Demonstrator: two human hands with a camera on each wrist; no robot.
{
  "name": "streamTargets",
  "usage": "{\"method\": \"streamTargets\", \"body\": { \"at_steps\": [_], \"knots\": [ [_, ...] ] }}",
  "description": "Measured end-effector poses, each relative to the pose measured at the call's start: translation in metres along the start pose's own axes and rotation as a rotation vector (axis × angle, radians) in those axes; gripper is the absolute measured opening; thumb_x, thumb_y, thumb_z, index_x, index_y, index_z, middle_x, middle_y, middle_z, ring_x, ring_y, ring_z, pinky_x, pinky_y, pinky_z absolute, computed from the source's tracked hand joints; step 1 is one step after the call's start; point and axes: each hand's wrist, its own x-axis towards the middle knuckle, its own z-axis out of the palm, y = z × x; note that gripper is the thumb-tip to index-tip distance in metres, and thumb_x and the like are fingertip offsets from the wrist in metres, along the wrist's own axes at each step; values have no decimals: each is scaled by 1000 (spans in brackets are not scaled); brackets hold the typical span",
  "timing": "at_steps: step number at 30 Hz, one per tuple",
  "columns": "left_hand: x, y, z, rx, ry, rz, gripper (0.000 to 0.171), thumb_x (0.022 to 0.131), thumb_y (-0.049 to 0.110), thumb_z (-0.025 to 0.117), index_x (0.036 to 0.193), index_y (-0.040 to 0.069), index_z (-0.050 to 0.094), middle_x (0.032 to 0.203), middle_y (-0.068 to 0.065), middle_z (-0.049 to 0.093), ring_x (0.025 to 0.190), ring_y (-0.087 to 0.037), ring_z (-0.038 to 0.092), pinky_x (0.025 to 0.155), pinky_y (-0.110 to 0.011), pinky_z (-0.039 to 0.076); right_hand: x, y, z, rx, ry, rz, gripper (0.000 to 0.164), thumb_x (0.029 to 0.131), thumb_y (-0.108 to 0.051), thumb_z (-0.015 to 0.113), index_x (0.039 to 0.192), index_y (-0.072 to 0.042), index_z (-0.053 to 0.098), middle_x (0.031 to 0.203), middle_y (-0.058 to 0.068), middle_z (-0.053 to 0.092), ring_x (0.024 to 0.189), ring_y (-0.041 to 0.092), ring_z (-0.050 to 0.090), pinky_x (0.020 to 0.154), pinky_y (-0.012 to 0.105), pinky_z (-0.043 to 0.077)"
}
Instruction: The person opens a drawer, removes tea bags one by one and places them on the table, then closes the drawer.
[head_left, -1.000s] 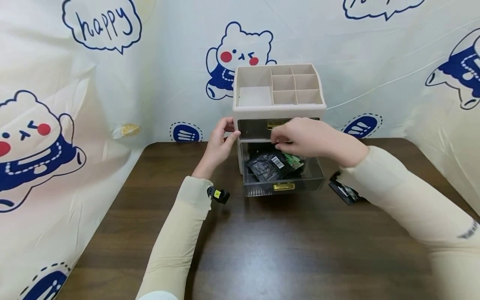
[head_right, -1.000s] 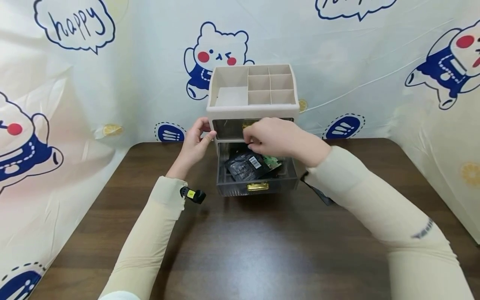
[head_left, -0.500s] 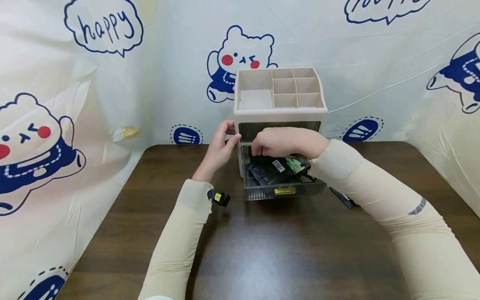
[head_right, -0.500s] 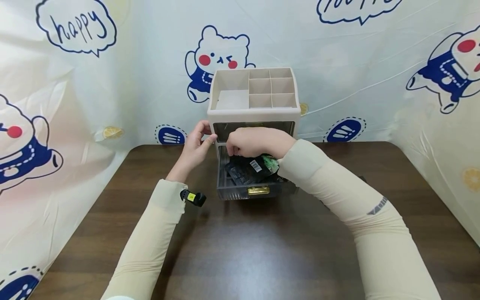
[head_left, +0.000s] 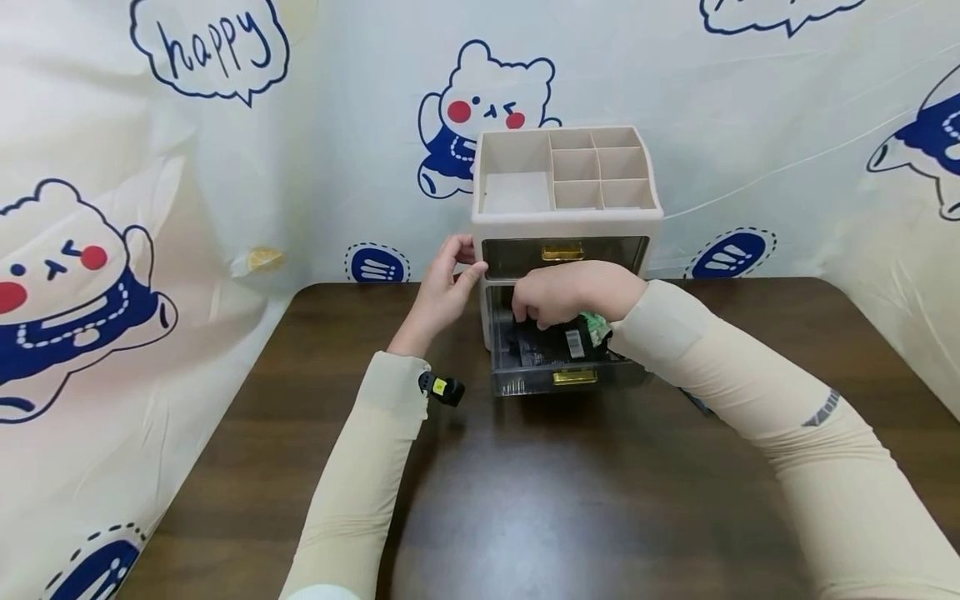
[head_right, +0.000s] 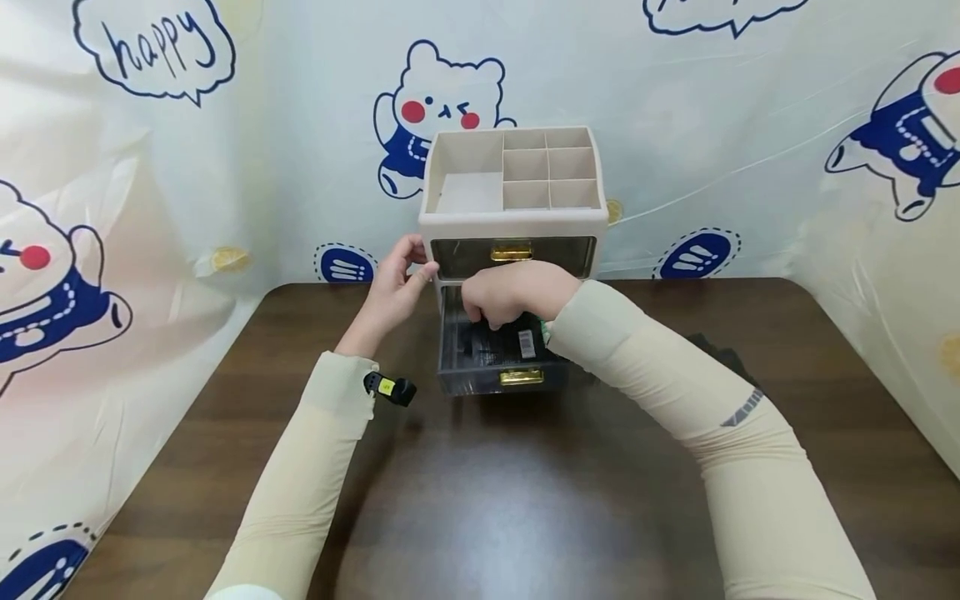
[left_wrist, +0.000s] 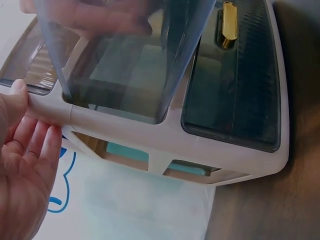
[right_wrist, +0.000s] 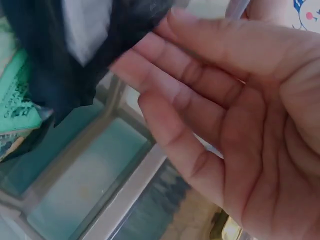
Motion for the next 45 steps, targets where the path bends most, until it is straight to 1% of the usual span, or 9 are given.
{"method": "streamTargets", "body": {
  "at_steps": [4,7,10,15,24,27,30,34,45],
  "knots": [
    [2,-1,0,-15,16,15,26,93,4,51,117,-5,45,109,-18,47,98,-23,46,80,-39,45,-2,1,-1,-4,-9,33,27,86,-5,62,113,-4,61,107,10,59,90,15,52,84,35,46],
    [2,-2,-1,-21,14,16,26,92,3,52,116,-6,45,108,-18,47,98,-23,45,80,-41,45,-2,4,0,11,-38,24,4,86,-7,62,85,-8,58,78,2,49,67,13,43,66,28,41],
    [1,-1,-1,-12,3,10,27,92,3,51,117,-6,45,109,-18,47,98,-23,45,81,-41,46,-3,7,2,44,-55,-12,31,88,-5,59,67,-12,38,64,0,27,56,14,26,57,28,28],
    [1,-3,-1,-25,-4,2,27,93,4,51,118,-5,44,111,-17,47,99,-22,44,82,-40,46,-9,10,-3,105,8,-74,37,91,-2,53,66,-13,28,63,0,20,56,15,20,56,29,24],
    [12,-38,4,-43,2,22,29,92,10,54,119,1,46,110,-10,48,99,-16,45,82,-36,46,-46,16,-16,76,219,-129,20,91,0,51,74,-7,44,66,1,31,61,17,34,61,30,31],
    [11,-39,4,-40,4,34,29,92,10,53,118,1,46,110,-10,48,98,-15,45,81,-36,46,-64,23,-16,82,282,-137,17,91,0,50,76,-7,48,67,2,37,64,17,39,63,32,35],
    [7,-23,3,-36,1,31,28,92,7,52,118,-3,45,110,-14,47,99,-18,45,81,-37,46,-85,34,-12,98,342,-136,16,91,1,49,78,-9,51,70,2,44,66,16,42,64,33,38],
    [1,-4,3,-43,-1,23,27,92,1,51,117,-7,44,110,-19,46,100,-23,45,83,-40,46,-116,51,3,152,397,-115,17,92,1,48,82,-11,52,73,2,50,69,13,47,65,33,42],
    [2,-5,3,-35,5,37,28,92,3,51,119,-6,44,111,-19,47,103,-23,45,82,-41,45,-171,113,90,400,481,-29,19,91,5,48,78,-8,47,69,1,43,62,14,45,54,26,40]
  ]
}}
